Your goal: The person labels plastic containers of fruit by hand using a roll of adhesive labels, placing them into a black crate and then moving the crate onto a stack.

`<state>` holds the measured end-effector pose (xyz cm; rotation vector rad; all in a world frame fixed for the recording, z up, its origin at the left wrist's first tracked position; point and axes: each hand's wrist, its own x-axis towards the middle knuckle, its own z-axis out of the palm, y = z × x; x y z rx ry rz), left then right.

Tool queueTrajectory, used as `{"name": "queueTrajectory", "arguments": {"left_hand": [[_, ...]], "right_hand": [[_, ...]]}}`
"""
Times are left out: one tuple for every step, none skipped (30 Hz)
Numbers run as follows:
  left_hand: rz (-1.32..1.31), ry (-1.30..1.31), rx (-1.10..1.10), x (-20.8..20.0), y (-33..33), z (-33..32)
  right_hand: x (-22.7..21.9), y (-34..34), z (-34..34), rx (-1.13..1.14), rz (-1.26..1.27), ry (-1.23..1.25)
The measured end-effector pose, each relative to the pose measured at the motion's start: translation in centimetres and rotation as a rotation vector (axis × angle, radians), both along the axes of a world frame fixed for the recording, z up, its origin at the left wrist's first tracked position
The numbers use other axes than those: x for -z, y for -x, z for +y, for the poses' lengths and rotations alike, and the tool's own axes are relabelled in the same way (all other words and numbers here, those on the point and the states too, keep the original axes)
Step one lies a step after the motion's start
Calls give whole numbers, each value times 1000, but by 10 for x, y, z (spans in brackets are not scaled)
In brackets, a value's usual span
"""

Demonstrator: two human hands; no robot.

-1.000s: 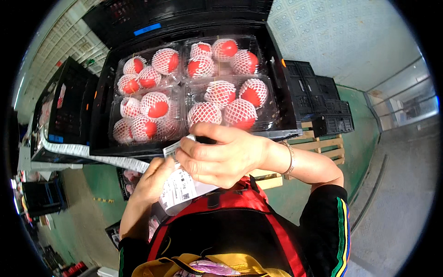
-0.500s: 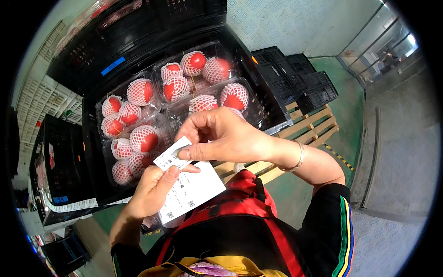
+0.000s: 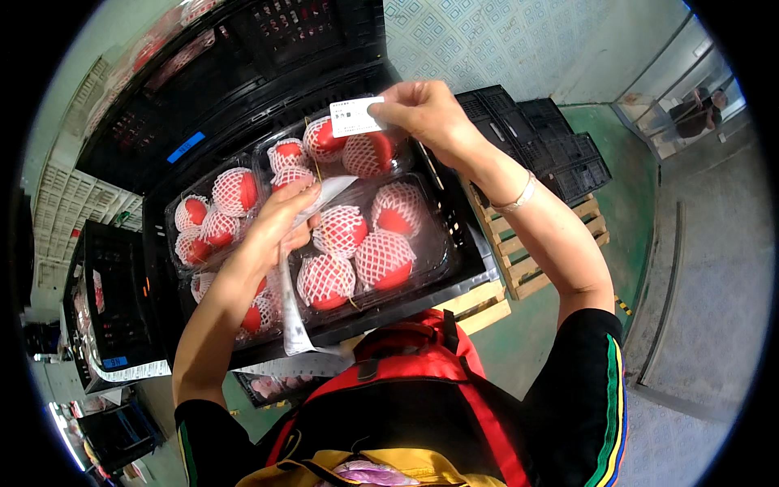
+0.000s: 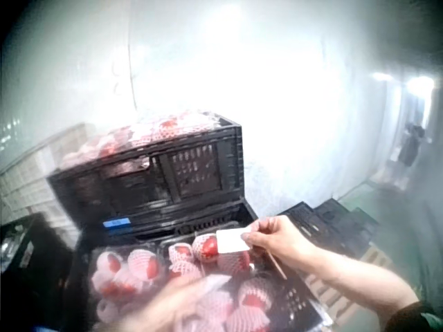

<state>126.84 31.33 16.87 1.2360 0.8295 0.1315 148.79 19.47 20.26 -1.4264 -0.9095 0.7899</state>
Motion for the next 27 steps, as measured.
{"name": "queueTrajectory", "arguments": {"left_hand": [[52, -77, -112, 7, -14, 0], [-21, 79, 0, 9, -19, 9], [-92, 235, 113, 10, -21, 17], [-117, 357, 164, 11, -21, 20], [-174, 400, 160, 13, -18, 23], [-191, 403, 96, 14, -13, 23], [-232, 415, 63, 16, -7, 23], [-291, 477, 17, 15, 2, 25], [-337, 525, -21, 15, 9, 26], [-355, 546, -18, 16, 13, 27], [-388, 567, -14, 17, 17, 28], [-429, 579, 12, 18, 19, 28], [-439, 579, 46, 18, 20, 28], [-477, 583, 89, 19, 21, 30], [-481, 584, 85, 19, 20, 31], [-486, 586, 81, 20, 19, 31], [-491, 587, 73, 20, 18, 31], [-475, 581, 69, 20, 18, 31], [-467, 575, 50, 20, 19, 30], [-461, 570, 50, 19, 19, 29], [-478, 568, 69, 19, 20, 28], [-478, 573, 55, 19, 22, 27], [-485, 571, 52, 20, 22, 26], [-496, 558, 37, 20, 23, 25], [-501, 551, 31, 20, 23, 25], [-498, 519, 5, 21, 24, 23], [-478, 531, -7, 21, 22, 23]], "right_hand": [[5, -6, 5, 1, -3, 37], [9, -11, 10, 5, -37, 71], [12, -16, 15, -1, -61, 108], [15, -19, 20, -7, -87, 145], [18, -22, 25, -10, -125, 179], [22, -23, 31, -15, -167, 200], [26, -23, 37, -28, -247, 234], [30, -23, 42, -57, -262, 260], [35, -21, 48, -85, -283, 283], [39, -17, 54, -93, -278, 305], [43, -12, 63, -70, -392, 339], [46, -7, 69, -86, -367, 334], [47, -2, 76, -82, -375, 353], [48, 4, 82, -91, -328, 362], [49, 9, 87, -72, -310, 377], [50, 12, 90, -113, -186, 355], [51, 14, 93, -121, -69, 376], [54, 17, 97, -132, -80, 349], [57, 16, 99, -154, -61, 327], [63, 18, 103, -111, -180, 352], [69, 19, 107, -73, -322, 319], [77, 20, 110, -27, -523, 272], [86, 20, 113, -55, -590, 279], [93, 21, 119, -42, -958, 246], [103, 26, 118, -36, -997, 89], [107, 28, 125, -46, -1167, -163], [110, 34, 125, -35, -1034, -153]]}}
